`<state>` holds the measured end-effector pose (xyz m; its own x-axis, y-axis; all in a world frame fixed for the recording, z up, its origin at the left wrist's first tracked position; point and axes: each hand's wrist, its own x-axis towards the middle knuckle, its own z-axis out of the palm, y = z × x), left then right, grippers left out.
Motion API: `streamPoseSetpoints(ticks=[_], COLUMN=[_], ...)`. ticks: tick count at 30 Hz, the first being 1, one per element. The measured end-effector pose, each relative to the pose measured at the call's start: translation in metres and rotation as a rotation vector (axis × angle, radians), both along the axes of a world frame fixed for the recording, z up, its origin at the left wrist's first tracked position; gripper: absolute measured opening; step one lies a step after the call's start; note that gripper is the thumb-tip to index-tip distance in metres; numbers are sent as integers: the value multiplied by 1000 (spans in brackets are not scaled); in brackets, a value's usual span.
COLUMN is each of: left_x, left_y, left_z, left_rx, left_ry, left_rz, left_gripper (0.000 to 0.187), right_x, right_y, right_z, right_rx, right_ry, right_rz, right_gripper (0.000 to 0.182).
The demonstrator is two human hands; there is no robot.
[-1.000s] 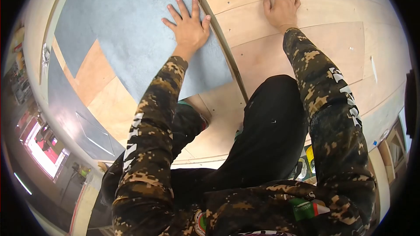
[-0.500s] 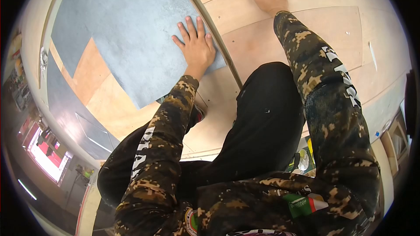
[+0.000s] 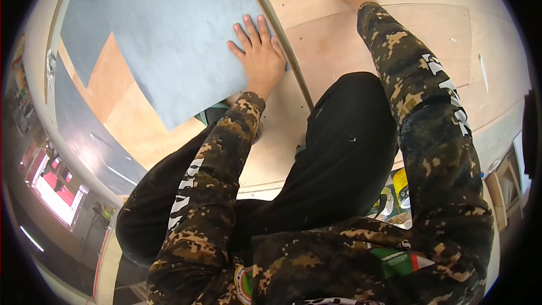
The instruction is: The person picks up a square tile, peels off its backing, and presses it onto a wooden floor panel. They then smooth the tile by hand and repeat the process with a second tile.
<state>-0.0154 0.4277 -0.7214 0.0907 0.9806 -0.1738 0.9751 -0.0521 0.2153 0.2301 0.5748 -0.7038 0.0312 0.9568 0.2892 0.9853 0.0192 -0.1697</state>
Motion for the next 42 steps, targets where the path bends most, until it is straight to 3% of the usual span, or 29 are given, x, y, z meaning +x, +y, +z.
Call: streamPoseSetpoints(ticks=[5, 11, 17, 25, 31, 33, 37, 39, 42], left_x=[5, 0, 16, 13, 17, 28, 23, -1, -7], left_y=[-6, -59, -101, -70, -46, -41, -49, -72, -81], left_z=[-6, 10, 15, 44, 45, 49, 43, 41, 37], left_rx=[43, -108, -96, -98, -181, -369, -326, -86, -124], left_ry=[-20, -108, -134, -128, -16, 138, 157, -95, -198], left_rz=[22, -145, -111, 0, -64, -172, -181, -173, -118], left_gripper=[62, 69, 75, 78, 70, 66, 61, 56, 59], right_x=[-2, -2, -5, -3, -7, -4, 0, 8, 8], right_y=[4, 1, -2, -1, -1, -7, -2, -2, -1], right_z=[0, -2, -1, -2, -3, -1, -18, -32, -34], right_rx=[-11, -9, -44, -30, -26, -34, -11, 4, 24], right_ry=[14, 53, 17, 18, 0, 6, -40, -72, -37], right_rz=[-19, -1, -16, 9, 8, 9, 6, 7, 21], right_gripper=[55, 54, 54, 54, 54, 54, 55, 53, 54])
